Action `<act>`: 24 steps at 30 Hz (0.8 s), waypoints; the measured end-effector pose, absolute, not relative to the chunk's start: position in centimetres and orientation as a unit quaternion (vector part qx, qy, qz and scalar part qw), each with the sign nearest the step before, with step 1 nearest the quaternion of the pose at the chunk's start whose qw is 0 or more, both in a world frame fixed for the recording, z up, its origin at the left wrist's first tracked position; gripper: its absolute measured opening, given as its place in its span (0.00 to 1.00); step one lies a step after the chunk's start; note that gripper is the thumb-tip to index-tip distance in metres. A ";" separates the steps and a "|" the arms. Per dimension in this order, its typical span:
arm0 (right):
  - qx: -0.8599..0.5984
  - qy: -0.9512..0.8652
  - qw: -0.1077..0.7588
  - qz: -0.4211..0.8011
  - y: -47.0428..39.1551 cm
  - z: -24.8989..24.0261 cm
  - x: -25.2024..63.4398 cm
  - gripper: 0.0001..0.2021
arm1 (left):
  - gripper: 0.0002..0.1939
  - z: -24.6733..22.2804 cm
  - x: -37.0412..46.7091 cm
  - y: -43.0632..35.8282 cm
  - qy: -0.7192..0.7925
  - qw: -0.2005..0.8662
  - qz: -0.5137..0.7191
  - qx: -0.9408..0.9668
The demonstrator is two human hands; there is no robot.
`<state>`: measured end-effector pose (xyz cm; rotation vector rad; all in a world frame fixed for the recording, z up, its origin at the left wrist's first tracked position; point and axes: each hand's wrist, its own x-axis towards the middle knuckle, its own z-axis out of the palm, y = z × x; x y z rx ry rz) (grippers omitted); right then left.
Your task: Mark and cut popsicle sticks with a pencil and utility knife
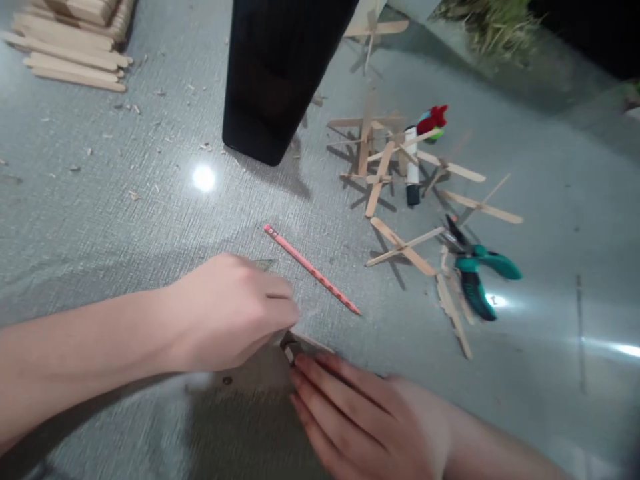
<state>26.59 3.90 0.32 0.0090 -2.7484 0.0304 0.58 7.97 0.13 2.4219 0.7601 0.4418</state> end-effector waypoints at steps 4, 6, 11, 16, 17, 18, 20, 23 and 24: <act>-0.029 -0.976 0.214 0.005 2.2 0.1 26.8 0.07 | 0.12 0.7 0.4 8.2 0.251 0.341 0.175 0.889; -0.150 -0.971 0.187 0.013 0.4 0.0 26.9 0.07 | 0.11 0.8 0.3 8.3 0.231 0.374 0.207 0.874; -0.292 -0.936 0.186 0.060 -3.1 -0.2 26.8 0.12 | 0.10 1.5 0.3 8.4 0.189 0.373 0.265 0.869; -0.335 -0.908 0.239 0.079 -3.5 -0.4 26.3 0.12 | 0.09 1.8 0.3 8.1 0.184 0.352 0.257 0.881; -0.336 -0.906 0.246 0.081 -3.4 -0.5 26.2 0.12 | 0.08 1.7 0.4 8.0 0.192 0.351 0.262 0.878; -0.339 -0.903 0.253 0.081 -3.2 -0.6 26.1 0.12 | 0.08 1.6 0.4 8.0 0.203 0.351 0.265 0.875; -0.336 -0.901 0.262 0.077 -2.4 -0.7 26.2 0.13 | 0.07 1.5 0.5 8.0 0.231 0.355 0.263 0.867; -0.253 -0.924 0.283 0.042 -0.2 -1.0 26.7 0.12 | 0.09 1.4 0.6 8.1 0.254 0.384 0.245 0.853; -0.195 -0.938 0.286 0.028 0.7 -1.0 26.8 0.10 | 0.09 1.4 0.7 8.1 0.257 0.395 0.238 0.849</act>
